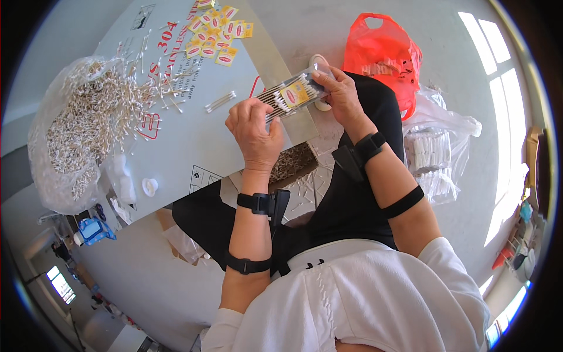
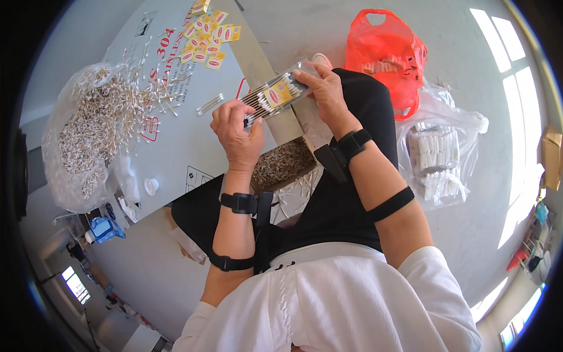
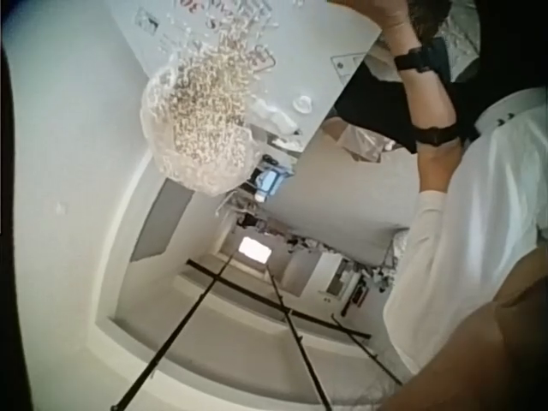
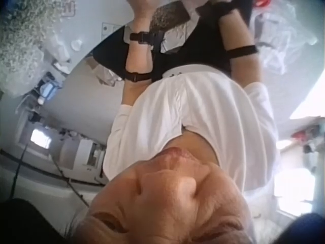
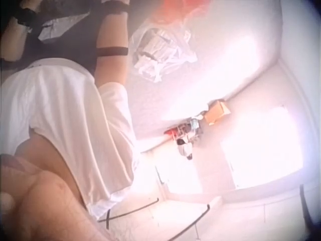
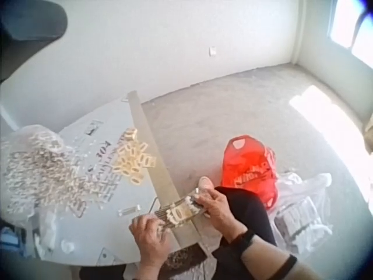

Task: Packaging cotton swabs into small plastic bags and applying labels.

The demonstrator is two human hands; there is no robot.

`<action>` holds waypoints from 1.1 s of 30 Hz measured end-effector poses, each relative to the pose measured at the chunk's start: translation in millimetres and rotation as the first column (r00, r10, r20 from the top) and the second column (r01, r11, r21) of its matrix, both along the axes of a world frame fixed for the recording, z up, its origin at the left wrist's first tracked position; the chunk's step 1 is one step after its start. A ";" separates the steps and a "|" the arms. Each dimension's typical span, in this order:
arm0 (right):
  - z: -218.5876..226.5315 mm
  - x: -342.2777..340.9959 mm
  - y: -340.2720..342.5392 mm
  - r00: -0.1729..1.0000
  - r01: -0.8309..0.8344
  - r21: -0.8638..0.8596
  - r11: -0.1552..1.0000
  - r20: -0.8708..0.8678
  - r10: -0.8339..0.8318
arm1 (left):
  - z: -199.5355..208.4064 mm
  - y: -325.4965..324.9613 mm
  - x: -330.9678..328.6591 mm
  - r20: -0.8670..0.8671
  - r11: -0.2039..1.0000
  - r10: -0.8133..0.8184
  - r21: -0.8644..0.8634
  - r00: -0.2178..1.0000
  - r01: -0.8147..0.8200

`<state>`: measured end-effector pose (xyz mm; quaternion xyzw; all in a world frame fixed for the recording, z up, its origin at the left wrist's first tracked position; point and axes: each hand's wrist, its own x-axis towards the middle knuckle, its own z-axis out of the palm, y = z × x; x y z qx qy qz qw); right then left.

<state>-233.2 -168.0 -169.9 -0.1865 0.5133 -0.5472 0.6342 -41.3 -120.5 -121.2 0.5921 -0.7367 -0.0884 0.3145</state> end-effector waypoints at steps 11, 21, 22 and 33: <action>-6.8 -0.1 -2.2 0.995 -0.101 0.031 0.994 -0.012 0.101 | 0.2 1.3 10.4 0.117 0.991 -0.130 0.043 0.985 0.126; 2.3 -7.2 0.9 0.959 -0.279 0.144 0.950 -0.003 0.282 | 7.7 1.1 13.9 0.224 0.983 -0.182 0.060 0.957 0.173; 2.4 -7.3 1.0 0.960 -0.277 0.140 0.951 0.004 0.279 | 7.6 1.1 13.5 0.223 0.983 -0.182 0.061 0.958 0.173; 0.2 -4.5 2.1 0.972 -0.235 0.126 0.964 0.044 0.231 | 3.5 0.4 10.9 0.231 0.985 -0.170 0.011 0.958 0.172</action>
